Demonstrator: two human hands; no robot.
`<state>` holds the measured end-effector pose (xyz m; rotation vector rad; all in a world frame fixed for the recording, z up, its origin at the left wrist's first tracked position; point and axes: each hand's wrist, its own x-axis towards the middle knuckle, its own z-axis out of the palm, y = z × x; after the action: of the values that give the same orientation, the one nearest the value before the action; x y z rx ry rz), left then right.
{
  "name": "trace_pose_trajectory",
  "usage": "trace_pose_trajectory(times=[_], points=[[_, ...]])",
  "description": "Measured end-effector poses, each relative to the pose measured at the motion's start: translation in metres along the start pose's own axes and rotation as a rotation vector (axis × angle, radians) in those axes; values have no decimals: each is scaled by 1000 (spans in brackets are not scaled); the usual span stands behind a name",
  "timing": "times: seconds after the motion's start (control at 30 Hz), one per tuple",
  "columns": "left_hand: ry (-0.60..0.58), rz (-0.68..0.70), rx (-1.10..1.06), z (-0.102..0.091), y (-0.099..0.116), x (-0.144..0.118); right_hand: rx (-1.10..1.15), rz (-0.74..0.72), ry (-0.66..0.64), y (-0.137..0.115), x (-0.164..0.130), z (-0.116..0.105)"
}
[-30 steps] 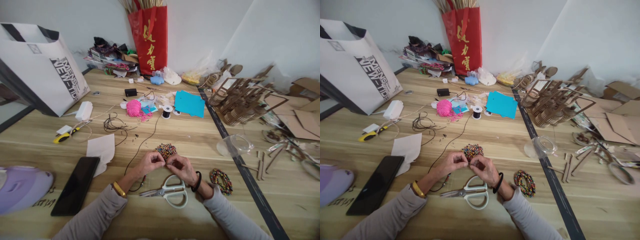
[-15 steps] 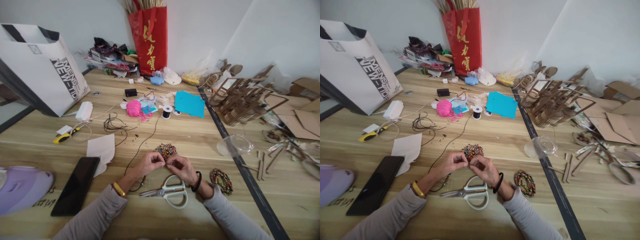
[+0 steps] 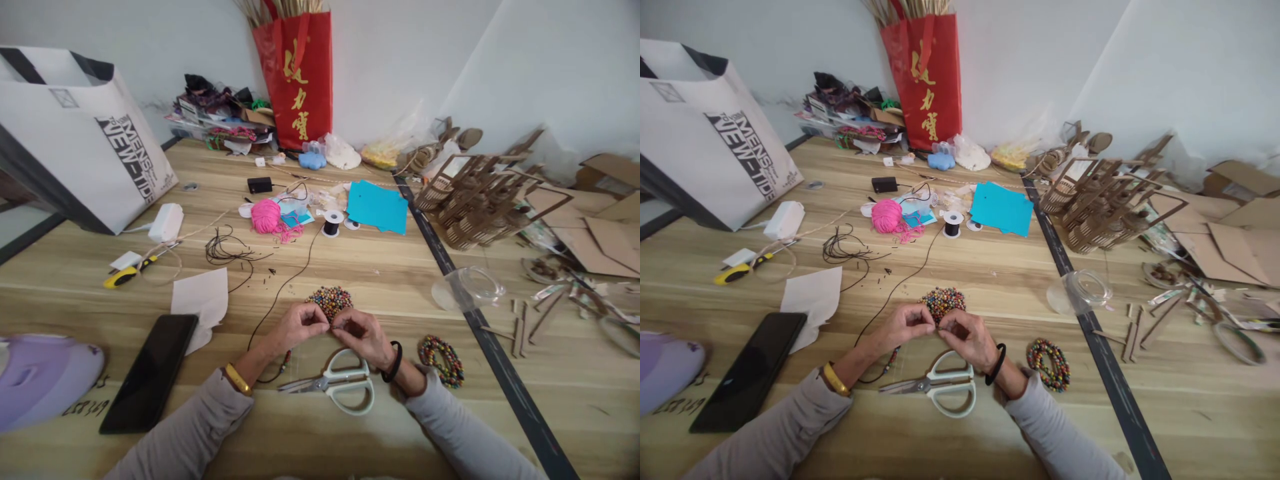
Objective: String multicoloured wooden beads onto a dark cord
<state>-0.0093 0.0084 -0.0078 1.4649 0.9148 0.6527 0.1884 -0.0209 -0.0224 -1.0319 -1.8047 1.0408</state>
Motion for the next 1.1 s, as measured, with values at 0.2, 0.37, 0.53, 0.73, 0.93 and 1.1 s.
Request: trace_pose_trajectory(times=[0.2,0.37,0.53,0.73,0.93,1.1], points=[[-1,10,13,0,-1,0,13,11,3,-1,0,1],[-9,19,6,-1,-3,0,33,3,6,0,1,1],[-13,15,16,0,-3,1,24,10,-9,0,1,0],[-9,9,41,0,2,0,18,6,-1,-1,0,1],[-11,16,55,0,2,0,21,3,1,-1,1,1],[-18,9,47,1,1,0,26,0,5,-1,1,1]])
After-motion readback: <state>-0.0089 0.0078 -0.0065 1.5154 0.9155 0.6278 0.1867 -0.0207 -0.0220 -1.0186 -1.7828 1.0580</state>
